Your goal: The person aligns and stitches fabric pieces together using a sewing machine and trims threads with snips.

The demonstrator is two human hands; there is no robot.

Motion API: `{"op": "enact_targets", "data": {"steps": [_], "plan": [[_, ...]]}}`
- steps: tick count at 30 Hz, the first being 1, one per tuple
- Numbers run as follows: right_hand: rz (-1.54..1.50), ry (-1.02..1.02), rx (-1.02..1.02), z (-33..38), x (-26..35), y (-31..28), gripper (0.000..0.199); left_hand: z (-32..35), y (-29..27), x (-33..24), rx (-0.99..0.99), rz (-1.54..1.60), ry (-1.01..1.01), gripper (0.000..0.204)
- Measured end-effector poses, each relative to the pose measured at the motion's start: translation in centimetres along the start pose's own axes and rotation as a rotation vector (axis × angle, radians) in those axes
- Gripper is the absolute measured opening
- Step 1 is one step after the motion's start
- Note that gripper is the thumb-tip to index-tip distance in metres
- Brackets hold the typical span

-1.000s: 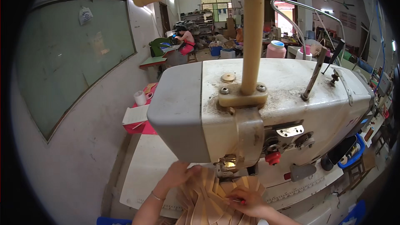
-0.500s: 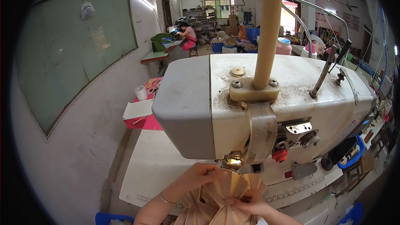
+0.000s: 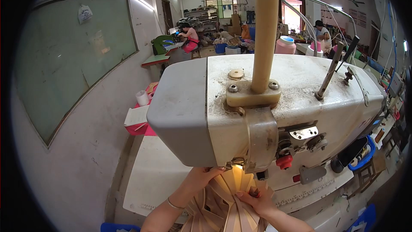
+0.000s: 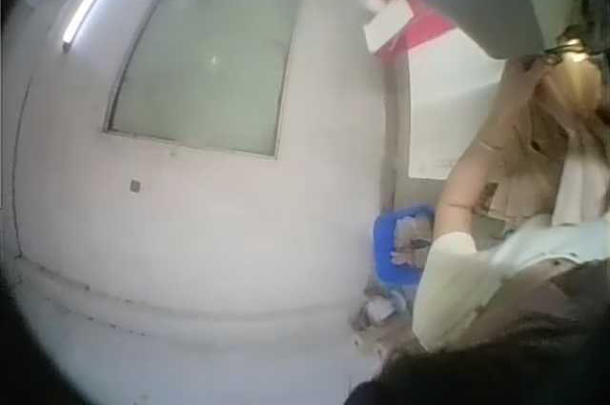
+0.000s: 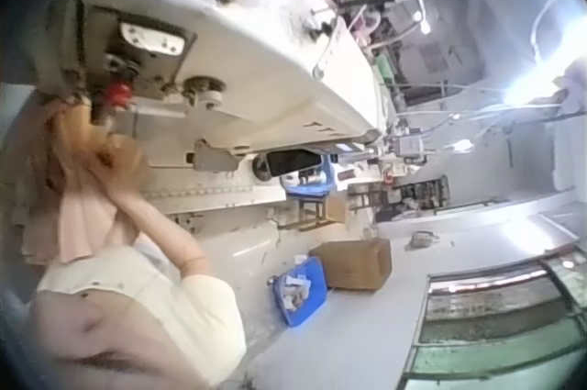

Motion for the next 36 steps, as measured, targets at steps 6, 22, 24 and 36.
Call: {"op": "enact_targets", "data": {"steps": [6,22,24,36], "plan": [[-0.066,0.023,0.008,0.1,0.8,0.3,0.034,-0.3,-0.3,0.7,0.001,0.001,0.041,0.026],[0.012,0.010,0.076,-2.0,0.6,-5.2,0.029,-3.3,-3.3,4.4,-0.018,0.315,-0.340,0.030],[-0.050,-0.052,0.072,-2.9,1.4,-6.3,0.030,-4.4,-3.3,5.2,0.033,0.522,-0.173,0.029],[0.264,0.127,0.103,-13.4,4.7,-8.9,0.025,-11.6,-3.3,6.6,-0.092,0.376,0.021,0.027]]}}
Point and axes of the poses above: each hand's wrist, its own z-axis away from the middle knuckle, its own y-axis out of the palm, x = y × z, the point moved 5 cm from there along -z, towards the middle knuckle, and after that the axes turned 5 degrees about -z, right-handed, at the moved point
